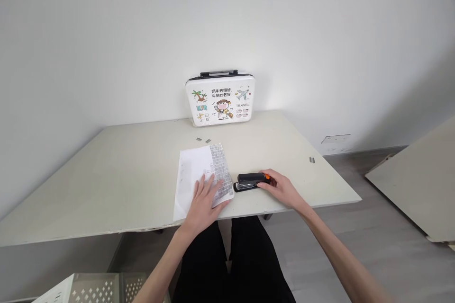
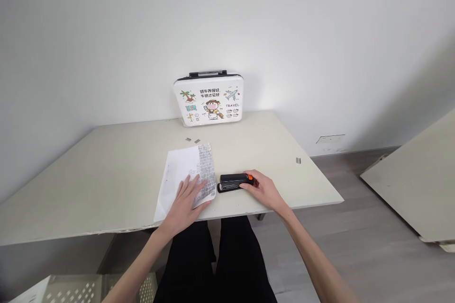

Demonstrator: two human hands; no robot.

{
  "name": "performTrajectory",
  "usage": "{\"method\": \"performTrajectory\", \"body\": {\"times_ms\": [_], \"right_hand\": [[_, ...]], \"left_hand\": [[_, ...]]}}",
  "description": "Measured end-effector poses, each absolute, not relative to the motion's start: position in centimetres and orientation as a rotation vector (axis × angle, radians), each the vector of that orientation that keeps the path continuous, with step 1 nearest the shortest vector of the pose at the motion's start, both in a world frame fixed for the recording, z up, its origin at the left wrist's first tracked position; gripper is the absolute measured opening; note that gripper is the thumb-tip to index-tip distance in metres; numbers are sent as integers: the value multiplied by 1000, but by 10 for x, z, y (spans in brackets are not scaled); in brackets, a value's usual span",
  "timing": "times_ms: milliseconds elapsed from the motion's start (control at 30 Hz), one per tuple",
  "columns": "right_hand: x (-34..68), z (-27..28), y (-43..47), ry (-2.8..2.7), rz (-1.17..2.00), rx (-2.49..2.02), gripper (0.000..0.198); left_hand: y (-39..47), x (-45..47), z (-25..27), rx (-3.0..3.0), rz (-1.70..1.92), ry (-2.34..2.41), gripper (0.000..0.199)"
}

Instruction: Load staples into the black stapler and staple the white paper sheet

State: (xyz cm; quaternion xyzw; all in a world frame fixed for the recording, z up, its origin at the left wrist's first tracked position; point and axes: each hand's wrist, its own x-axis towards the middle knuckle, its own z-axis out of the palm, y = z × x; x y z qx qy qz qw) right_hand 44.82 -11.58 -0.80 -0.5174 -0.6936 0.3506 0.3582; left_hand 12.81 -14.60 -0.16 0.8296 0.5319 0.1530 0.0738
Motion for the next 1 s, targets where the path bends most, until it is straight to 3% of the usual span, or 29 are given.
{"method": "performTrajectory", "body": {"times_ms": [167,467,1000], "right_hand": [[452,-9,-114,-1816,948,-1323,48],[461,6,-111,-1959,948,-1414,48],[393,52,-85,-2084,744,-1532,59]], "left_hand": [[-137,144,-5,2517,429,1588,80],[-132,159,-2,2510,461,1551,62],[-118,178,-8,2561,472,1487,66]]}}
